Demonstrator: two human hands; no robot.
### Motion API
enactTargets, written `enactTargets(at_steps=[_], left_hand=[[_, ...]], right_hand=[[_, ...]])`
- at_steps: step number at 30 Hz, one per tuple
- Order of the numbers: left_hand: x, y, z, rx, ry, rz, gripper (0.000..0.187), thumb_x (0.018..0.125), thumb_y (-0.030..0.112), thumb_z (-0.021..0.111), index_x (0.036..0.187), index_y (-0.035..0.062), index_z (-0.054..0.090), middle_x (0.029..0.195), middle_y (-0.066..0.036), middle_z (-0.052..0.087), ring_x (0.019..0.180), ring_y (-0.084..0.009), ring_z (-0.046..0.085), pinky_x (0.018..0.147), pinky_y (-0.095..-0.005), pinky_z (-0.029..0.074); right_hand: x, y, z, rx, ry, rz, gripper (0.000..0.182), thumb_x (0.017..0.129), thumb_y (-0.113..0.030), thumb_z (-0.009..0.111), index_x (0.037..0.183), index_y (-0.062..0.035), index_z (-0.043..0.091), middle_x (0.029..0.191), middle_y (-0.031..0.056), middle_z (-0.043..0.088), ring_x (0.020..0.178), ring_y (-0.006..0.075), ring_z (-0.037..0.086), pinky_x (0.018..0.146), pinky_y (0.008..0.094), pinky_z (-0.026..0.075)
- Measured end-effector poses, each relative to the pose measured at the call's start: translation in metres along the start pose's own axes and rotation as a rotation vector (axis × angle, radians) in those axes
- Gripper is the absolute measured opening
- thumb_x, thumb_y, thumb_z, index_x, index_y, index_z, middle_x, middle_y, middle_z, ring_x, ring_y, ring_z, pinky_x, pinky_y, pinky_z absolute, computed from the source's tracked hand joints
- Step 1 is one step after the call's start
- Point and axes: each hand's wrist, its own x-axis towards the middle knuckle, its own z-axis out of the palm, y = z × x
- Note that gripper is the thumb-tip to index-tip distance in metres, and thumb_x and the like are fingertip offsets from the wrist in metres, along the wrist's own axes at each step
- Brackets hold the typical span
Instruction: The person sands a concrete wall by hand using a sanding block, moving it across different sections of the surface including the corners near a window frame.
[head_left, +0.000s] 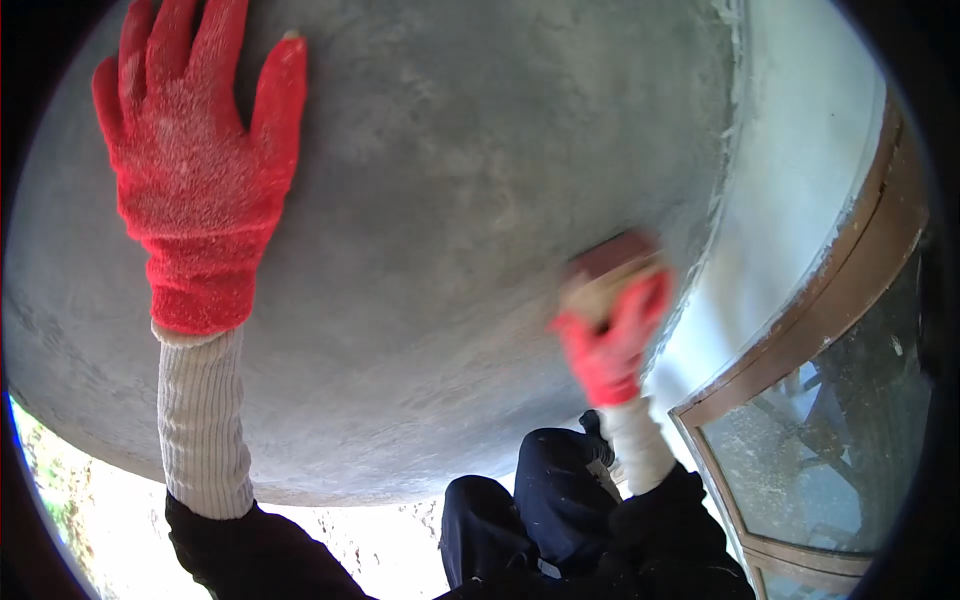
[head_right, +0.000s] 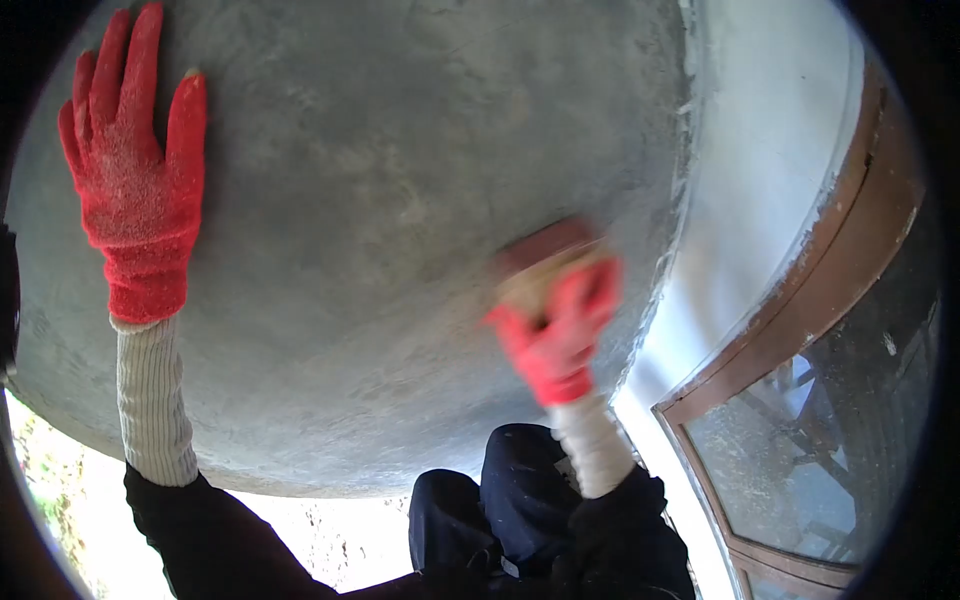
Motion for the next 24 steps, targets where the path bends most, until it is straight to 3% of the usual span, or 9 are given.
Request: enactTargets(at_steps=[3, 4, 6, 12, 14, 16, 19, 22, 24], left_hand=[[-0.006, -0.004, 0.007, 0.271, -0.004, 0.054, 0.054, 0.086, 0.010, 0.062, 0.138, 0.0029, 0.054, 0.146, -0.019, 0.049, 0.137, -0.0403, 0.042, 0.116, -0.0512, 0.030], [-0.005, -0.001, 0.009, 0.237, 0.055, 0.058, 0.053, 0.087, 0.011, 0.062, 0.139, 0.0031, 0.053, 0.147, -0.018, 0.048, 0.139, -0.0396, 0.041, 0.117, -0.0501, 0.029], [-0.003, -0.002, 0.010, 0.221, 0.119, 0.054, 0.053, 0.089, 0.012, 0.062, 0.140, 0.0032, 0.053, 0.149, -0.017, 0.047, 0.141, -0.0388, 0.039, 0.118, -0.0490, 0.029], [-0.008, -0.006, 0.010, 0.165, 0.018, 0.041, 0.050, 0.090, 0.017, 0.064, 0.139, 0.0074, 0.055, 0.147, -0.016, 0.049, 0.139, -0.0383, 0.041, 0.117, -0.0492, 0.030], [-0.009, -0.012, 0.022, 0.154, 0.232, 0.146, 0.049, 0.090, 0.019, 0.064, 0.137, 0.0078, 0.056, 0.146, -0.015, 0.050, 0.138, -0.0380, 0.042, 0.117, -0.0489, 0.031], [-0.009, -0.015, 0.030, 0.167, 0.272, 0.152, 0.049, 0.090, 0.019, 0.064, 0.137, 0.0079, 0.056, 0.145, -0.015, 0.051, 0.138, -0.0378, 0.043, 0.117, -0.0488, 0.031], [-0.009, -0.015, 0.030, 0.205, 0.275, 0.126, 0.049, 0.090, 0.020, 0.064, 0.137, 0.0081, 0.056, 0.144, -0.014, 0.052, 0.138, -0.0373, 0.043, 0.116, -0.0486, 0.032], [-0.008, -0.015, 0.040, 0.222, 0.336, 0.117, 0.049, 0.091, 0.022, 0.064, 0.137, 0.0082, 0.056, 0.144, -0.014, 0.052, 0.137, -0.0368, 0.044, 0.117, -0.0482, 0.032], [-0.005, -0.018, 0.041, 0.217, 0.452, 0.149, 0.048, 0.091, 0.023, 0.064, 0.137, 0.0083, 0.056, 0.144, -0.014, 0.052, 0.137, -0.0366, 0.045, 0.117, -0.0478, 0.032]], right_hand=[[0.065, 0.038, -0.017, 0.175, 0.200, 0.743, 0.092, 0.085, -0.032, 0.072, 0.157, -0.0049, 0.021, 0.153, 0.0274, 0.025, 0.140, 0.0398, 0.031, 0.112, 0.0485, 0.033], [0.057, 0.036, -0.015, 0.170, 0.188, 0.738, 0.092, 0.085, -0.032, 0.072, 0.157, -0.0049, 0.021, 0.153, 0.0274, 0.025, 0.140, 0.0398, 0.031, 0.112, 0.0485, 0.033], [0.030, 0.016, -0.005, -0.094, 0.080, 0.439, 0.095, 0.084, -0.034, 0.073, 0.158, -0.0070, 0.019, 0.154, 0.0270, 0.023, 0.138, 0.0412, 0.033, 0.110, 0.0500, 0.035], [-0.169, -0.080, 0.043, 0.155, -0.448, -0.493, 0.114, 0.071, -0.028, 0.087, 0.160, -0.0275, 0.015, 0.151, 0.0209, 0.024, 0.121, 0.0340, 0.045, 0.093, 0.0467, 0.048], [-0.215, -0.040, 0.047, -0.621, -0.316, -0.554, 0.109, 0.075, -0.023, 0.084, 0.160, -0.0309, 0.016, 0.152, 0.0202, 0.023, 0.119, 0.0327, 0.045, 0.095, 0.0471, 0.048], [-0.069, -0.036, 0.003, 0.111, -0.378, -0.114, 0.095, 0.087, -0.026, 0.073, 0.161, -0.0247, 0.014, 0.152, 0.0231, 0.025, 0.124, 0.0349, 0.043, 0.100, 0.0503, 0.046], [0.002, 0.011, -0.003, 0.074, 0.064, 0.558, 0.094, 0.089, -0.031, 0.069, 0.158, -0.0011, 0.013, 0.155, 0.0237, 0.026, 0.140, 0.0322, 0.032, 0.115, 0.0419, 0.031], [0.019, 0.010, -0.008, 0.240, 0.201, 0.814, 0.093, 0.090, -0.031, 0.068, 0.157, 0.0017, 0.013, 0.158, 0.0204, 0.022, 0.144, 0.0276, 0.028, 0.117, 0.0373, 0.026], [-0.024, -0.031, 0.009, 0.268, 0.094, 0.455, 0.091, 0.087, -0.031, 0.072, 0.157, -0.0059, 0.019, 0.153, 0.0212, 0.027, 0.139, 0.0333, 0.032, 0.113, 0.0445, 0.031]])
